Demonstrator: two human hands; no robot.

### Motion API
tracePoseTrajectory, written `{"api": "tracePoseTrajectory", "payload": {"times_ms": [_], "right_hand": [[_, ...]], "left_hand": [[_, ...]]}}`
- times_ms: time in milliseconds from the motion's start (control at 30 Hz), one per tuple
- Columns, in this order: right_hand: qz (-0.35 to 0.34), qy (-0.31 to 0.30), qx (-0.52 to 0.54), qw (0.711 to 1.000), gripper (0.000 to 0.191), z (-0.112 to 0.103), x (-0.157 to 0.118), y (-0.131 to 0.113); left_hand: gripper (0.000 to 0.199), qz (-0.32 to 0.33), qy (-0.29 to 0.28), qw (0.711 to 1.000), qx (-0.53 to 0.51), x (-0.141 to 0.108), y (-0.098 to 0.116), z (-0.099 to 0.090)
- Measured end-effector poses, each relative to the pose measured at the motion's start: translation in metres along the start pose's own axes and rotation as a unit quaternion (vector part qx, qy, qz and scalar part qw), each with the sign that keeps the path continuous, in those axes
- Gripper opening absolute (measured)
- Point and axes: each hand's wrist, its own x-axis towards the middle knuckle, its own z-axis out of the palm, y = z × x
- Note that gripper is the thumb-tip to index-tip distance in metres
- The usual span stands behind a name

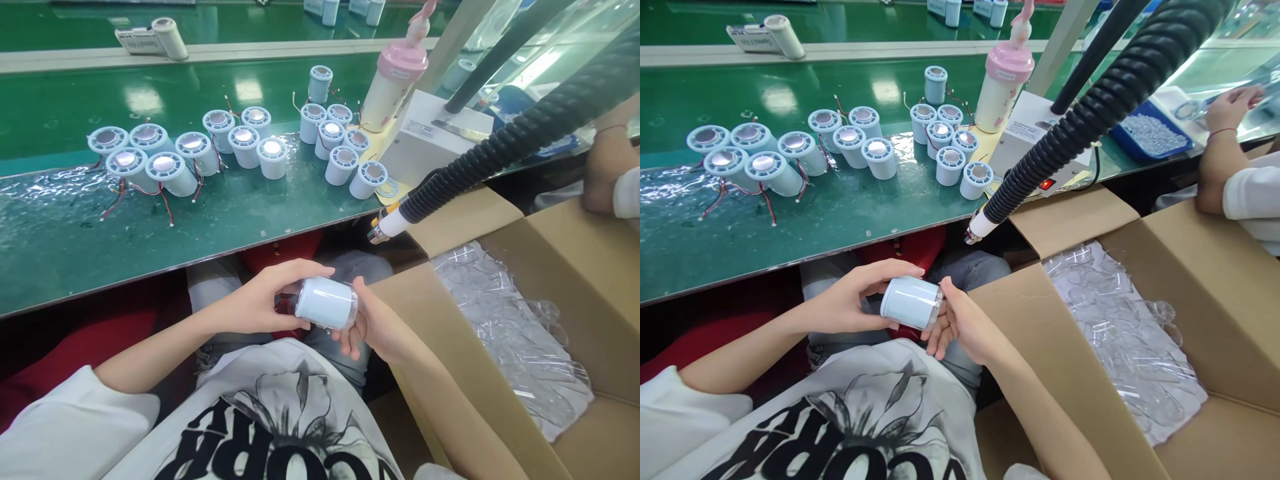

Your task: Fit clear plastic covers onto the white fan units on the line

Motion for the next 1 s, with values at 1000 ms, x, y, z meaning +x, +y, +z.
{"api": "tracePoseTrajectory", "payload": {"times_ms": [1000], "right_hand": [[-0.401,0.037,-0.243,0.883,0.05,-0.016,-0.015,0.014]], "left_hand": [[0.079,-0.043,-0.019,0.995,-0.085,-0.004,0.012,-0.005]]}}
